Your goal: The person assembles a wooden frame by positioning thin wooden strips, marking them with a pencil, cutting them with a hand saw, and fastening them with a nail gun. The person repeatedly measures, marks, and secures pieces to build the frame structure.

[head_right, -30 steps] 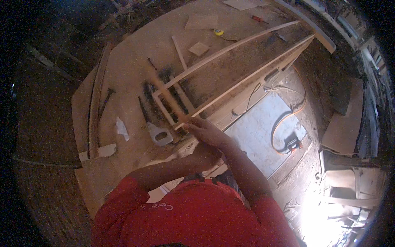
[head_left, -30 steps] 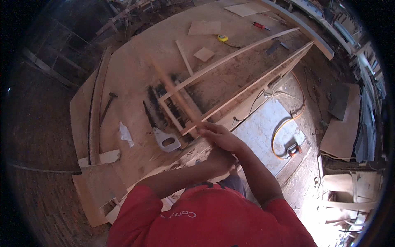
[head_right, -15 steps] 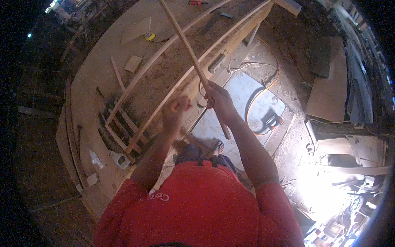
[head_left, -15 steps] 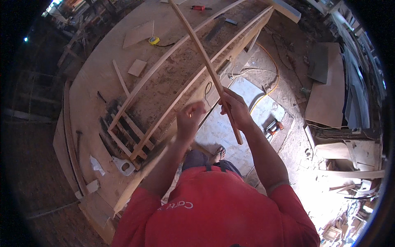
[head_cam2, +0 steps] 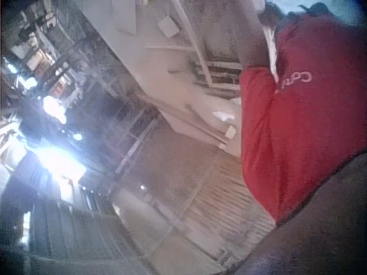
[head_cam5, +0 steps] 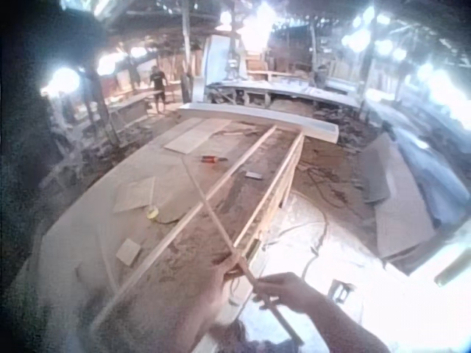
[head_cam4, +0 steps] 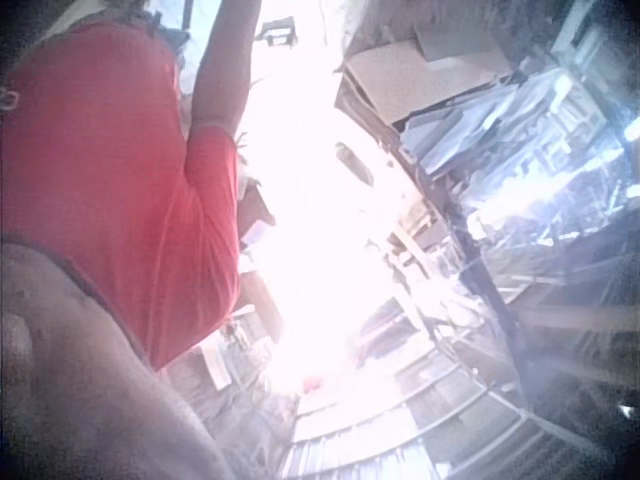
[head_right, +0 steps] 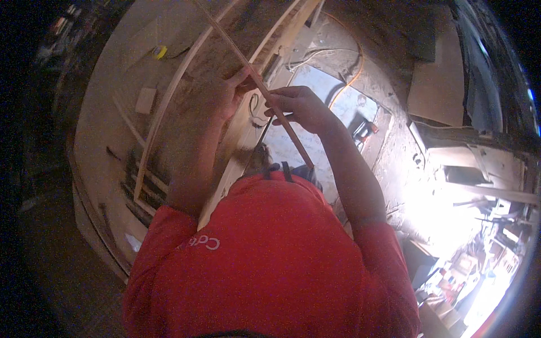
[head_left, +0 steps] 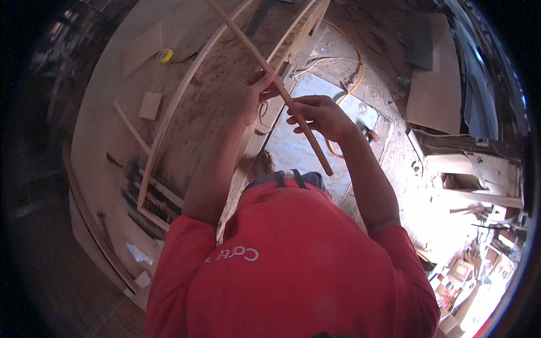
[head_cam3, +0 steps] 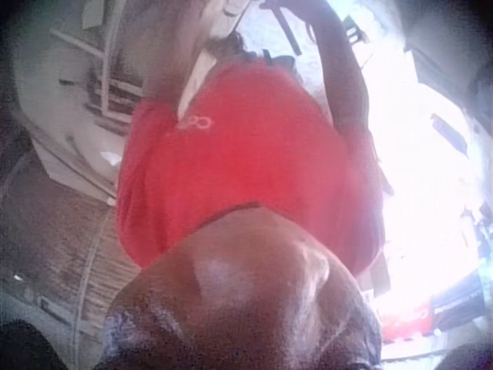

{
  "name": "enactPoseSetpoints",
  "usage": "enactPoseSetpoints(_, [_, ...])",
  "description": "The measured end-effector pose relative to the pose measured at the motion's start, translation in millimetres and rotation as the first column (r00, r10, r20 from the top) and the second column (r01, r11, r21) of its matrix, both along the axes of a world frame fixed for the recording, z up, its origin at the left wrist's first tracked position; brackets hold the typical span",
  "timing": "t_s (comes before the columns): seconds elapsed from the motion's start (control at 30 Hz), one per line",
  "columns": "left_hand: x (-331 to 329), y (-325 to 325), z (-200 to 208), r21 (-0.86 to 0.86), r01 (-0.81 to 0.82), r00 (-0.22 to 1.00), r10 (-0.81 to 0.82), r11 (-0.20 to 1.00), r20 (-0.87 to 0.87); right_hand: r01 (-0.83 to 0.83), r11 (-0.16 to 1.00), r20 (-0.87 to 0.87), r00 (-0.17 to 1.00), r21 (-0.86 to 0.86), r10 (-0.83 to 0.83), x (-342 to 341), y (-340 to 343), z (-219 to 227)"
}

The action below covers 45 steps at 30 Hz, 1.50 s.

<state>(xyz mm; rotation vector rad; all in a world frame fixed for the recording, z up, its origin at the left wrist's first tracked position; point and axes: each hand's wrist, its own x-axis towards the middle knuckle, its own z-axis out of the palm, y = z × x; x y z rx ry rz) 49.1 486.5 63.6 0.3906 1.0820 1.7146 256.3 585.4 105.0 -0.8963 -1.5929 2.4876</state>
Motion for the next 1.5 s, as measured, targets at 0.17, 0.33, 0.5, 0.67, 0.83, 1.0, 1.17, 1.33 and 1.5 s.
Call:
enactPoseSetpoints(0.17, [-25.5, 30.1, 9.9, -0.051, 0.013, 0.998, -0.016, 0.999, -0.066, 0.043, 0.997, -0.028, 0.999, -0.061, -0.045, -23.2, 25.5, -5.1])
enactPoseSetpoints(0.33, [-36.2, 63.6, 9.1, -0.223, 0.080, 0.961, -0.135, 0.971, -0.241, 0.079, 0.960, -0.098, 0.994, 0.269, -0.055, -26.7, 65.0, -46.9])
enactPoseSetpoints(0.5, [-70.3, 70.7, -88.9, -0.156, -0.510, 0.469, 0.121, 0.846, -0.875, 0.193, 0.867, 0.212, 0.924, 0.459, -0.318, -19.5, 94.7, -45.2])
enactPoseSetpoints(0.67, [-89.8, 34.8, -97.8, -0.403, -0.538, 0.476, -0.127, 0.740, -0.870, -0.049, 0.592, 0.357, 0.836, 0.805, -0.417, 12.5, 168.7, -81.0])
enactPoseSetpoints(0.83, [-51.5, 17.6, -42.7, -0.709, -0.445, 0.326, -0.638, 0.548, -0.698, -0.117, 0.454, 0.296, 0.890, 0.883, -0.348, -34.9, 255.5, -100.2])
enactPoseSetpoints(1.0, [-10.4, -24.0, -134.8, -0.689, -0.539, 0.413, -0.560, 0.485, -0.718, -0.088, 0.247, 0.090, 0.996, 0.965, 0.004, -119.8, 336.8, -129.8])
enactPoseSetpoints(1.17, [6.0, -13.6, -152.7, -0.682, -0.638, 0.465, -0.526, 0.358, -0.712, -0.262, 0.450, 0.111, 0.936, 0.854, 0.335, -174.8, 368.4, -153.3])
enactPoseSetpoints(1.33, [25.9, -1.3, -137.5, -0.492, -0.814, 0.336, -0.442, 0.307, -0.832, -0.169, -0.282, 0.294, 0.820, 0.944, 0.492, -196.7, 419.1, -198.3])
enactPoseSetpoints(1.5, [21.4, -6.4, -156.6, -0.320, -0.914, 0.186, -0.442, 0.250, -0.877, -0.196, 0.010, 0.167, 0.859, 0.980, 0.485, -214.2, 415.1, -213.8])
